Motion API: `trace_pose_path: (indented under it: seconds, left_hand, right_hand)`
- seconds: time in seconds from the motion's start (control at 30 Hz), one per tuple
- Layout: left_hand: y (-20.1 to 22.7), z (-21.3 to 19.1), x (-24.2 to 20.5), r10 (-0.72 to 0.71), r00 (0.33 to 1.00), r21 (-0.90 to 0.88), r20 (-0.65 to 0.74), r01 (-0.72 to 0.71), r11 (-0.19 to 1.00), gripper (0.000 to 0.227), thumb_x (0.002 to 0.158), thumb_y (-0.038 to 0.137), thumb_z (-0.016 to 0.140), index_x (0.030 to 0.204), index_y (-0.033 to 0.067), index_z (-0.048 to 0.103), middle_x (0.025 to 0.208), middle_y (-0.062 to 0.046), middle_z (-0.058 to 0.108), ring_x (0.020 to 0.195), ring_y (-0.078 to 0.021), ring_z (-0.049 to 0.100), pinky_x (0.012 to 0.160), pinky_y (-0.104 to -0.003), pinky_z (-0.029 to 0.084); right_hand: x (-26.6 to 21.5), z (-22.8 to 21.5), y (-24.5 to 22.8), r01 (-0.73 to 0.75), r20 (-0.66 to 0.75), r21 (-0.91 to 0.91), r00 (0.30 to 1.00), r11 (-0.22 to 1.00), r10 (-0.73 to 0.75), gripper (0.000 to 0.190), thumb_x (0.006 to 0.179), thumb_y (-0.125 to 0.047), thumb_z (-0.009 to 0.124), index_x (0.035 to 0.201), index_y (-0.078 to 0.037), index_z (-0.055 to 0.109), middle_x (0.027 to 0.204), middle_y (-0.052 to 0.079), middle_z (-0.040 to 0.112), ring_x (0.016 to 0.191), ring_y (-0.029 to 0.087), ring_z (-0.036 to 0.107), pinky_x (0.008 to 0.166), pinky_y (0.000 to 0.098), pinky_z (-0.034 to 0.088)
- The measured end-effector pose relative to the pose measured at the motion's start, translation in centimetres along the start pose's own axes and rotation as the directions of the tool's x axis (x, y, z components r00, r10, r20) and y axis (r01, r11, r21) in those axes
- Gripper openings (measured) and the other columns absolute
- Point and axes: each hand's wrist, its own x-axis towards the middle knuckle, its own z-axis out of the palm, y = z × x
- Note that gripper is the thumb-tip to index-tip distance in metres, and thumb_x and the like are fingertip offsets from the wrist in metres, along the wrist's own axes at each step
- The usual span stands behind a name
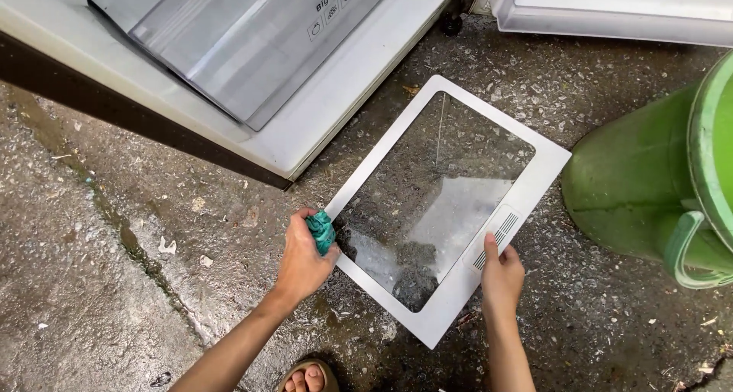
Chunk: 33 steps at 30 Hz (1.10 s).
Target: Removing and scrubbing refrigerator bins and shelves using a sponge and soapy water.
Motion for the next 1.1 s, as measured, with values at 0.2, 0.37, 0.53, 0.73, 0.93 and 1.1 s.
trace_pose_path:
  seconds: [0.2, 0.37, 0.53, 0.73, 0.93, 1.1]
  left_hand:
    - [-1.1, 1.6, 1.1, 0.256, 0.967, 0.208, -0.013, -0.247, 0.946, 0.061, 0.081, 0.005, 0.074, 0.136, 0.0063, 0.048, 0.146, -0.018, 0.039, 0.13, -0.0357, 0.047, 0.101, -0.051, 0.054]
    - [-3.2, 3.3, 3.0, 0.454, 0.887, 0.377, -0.085, -0.393, 0.839, 0.065, 0.084, 0.025, 0.072, 0.143, 0.01, 0.047, 0.145, -0.02, 0.044, 0.12, -0.0366, 0.055, 0.091, -0.053, 0.057]
    - [-1.4, 6.7, 3.2, 0.46, 0.878, 0.442, -0.132, -0.363, 0.82, 0.056, 0.103, 0.042, 0.043, 0.143, 0.0021, 0.048, 0.151, -0.021, 0.046, 0.151, -0.038, 0.026, 0.124, -0.064, 0.013]
    - [0.6, 17.4, -6.2, 0.752, 0.585, 0.338, 0.304, -0.804, 0.489, 0.064, 0.087, 0.028, 0.073, 0.14, -0.0031, 0.057, 0.153, -0.025, 0.047, 0.146, -0.0438, 0.035, 0.122, -0.054, 0.028]
    - [-1.2, 12.4, -2.9, 0.689, 0.609, 0.709, 0.393, -0.678, 0.194, 0.065, 0.095, 0.033, 0.06, 0.151, 0.0093, 0.039, 0.161, -0.018, 0.036, 0.149, -0.035, 0.032, 0.123, -0.053, 0.03]
    - [-2.1, 8.9, 4.1, 0.468, 0.877, 0.544, -0.113, -0.34, 0.767, 0.054, 0.095, 0.014, 0.063, 0.145, 0.0027, 0.048, 0.149, -0.02, 0.052, 0.144, -0.0429, 0.04, 0.122, -0.059, 0.031]
  right_hand:
    - [-3.4, -1.5, -3.3, -0.128, -0.001, 0.012, 0.992, 0.992, 0.128, 0.065, 0.097, -0.038, 0.058, 0.15, -0.003, 0.046, 0.15, 0.015, 0.054, 0.139, 0.027, 0.051, 0.115, 0.0405, 0.041]
    - [-0.8, 0.2, 0.3, 0.287, -0.091, -0.085, 0.951, 0.954, -0.294, 0.052, 0.102, -0.031, 0.056, 0.143, 0.0, 0.055, 0.15, 0.017, 0.053, 0.14, 0.029, 0.048, 0.116, 0.0403, 0.036]
    - [1.8, 3.6, 3.2, 0.563, 0.232, -0.469, 0.822, 0.68, -0.52, 0.064, 0.111, -0.038, 0.02, 0.163, -0.003, 0.009, 0.172, 0.015, 0.001, 0.159, 0.03, -0.006, 0.126, 0.0497, -0.01]
    - [3.1, 4.6, 5.6, 0.627, 0.153, -0.525, 0.735, 0.576, -0.661, 0.057, 0.114, -0.028, 0.025, 0.163, -0.002, 0.018, 0.172, 0.018, 0.011, 0.16, 0.034, 0.008, 0.131, 0.05, 0.006]
    - [3.0, 4.3, 5.6, 0.592, 0.153, -0.533, 0.77, 0.604, -0.62, 0.056, 0.112, -0.024, 0.027, 0.163, -0.004, 0.019, 0.172, 0.015, 0.014, 0.16, 0.029, 0.008, 0.13, 0.047, 0.005]
    - [2.9, 4.3, 5.8, 0.593, 0.14, -0.541, 0.763, 0.597, -0.631, 0.054, 0.112, -0.021, 0.03, 0.163, -0.005, 0.02, 0.172, 0.014, 0.017, 0.16, 0.027, 0.012, 0.131, 0.0458, 0.007]
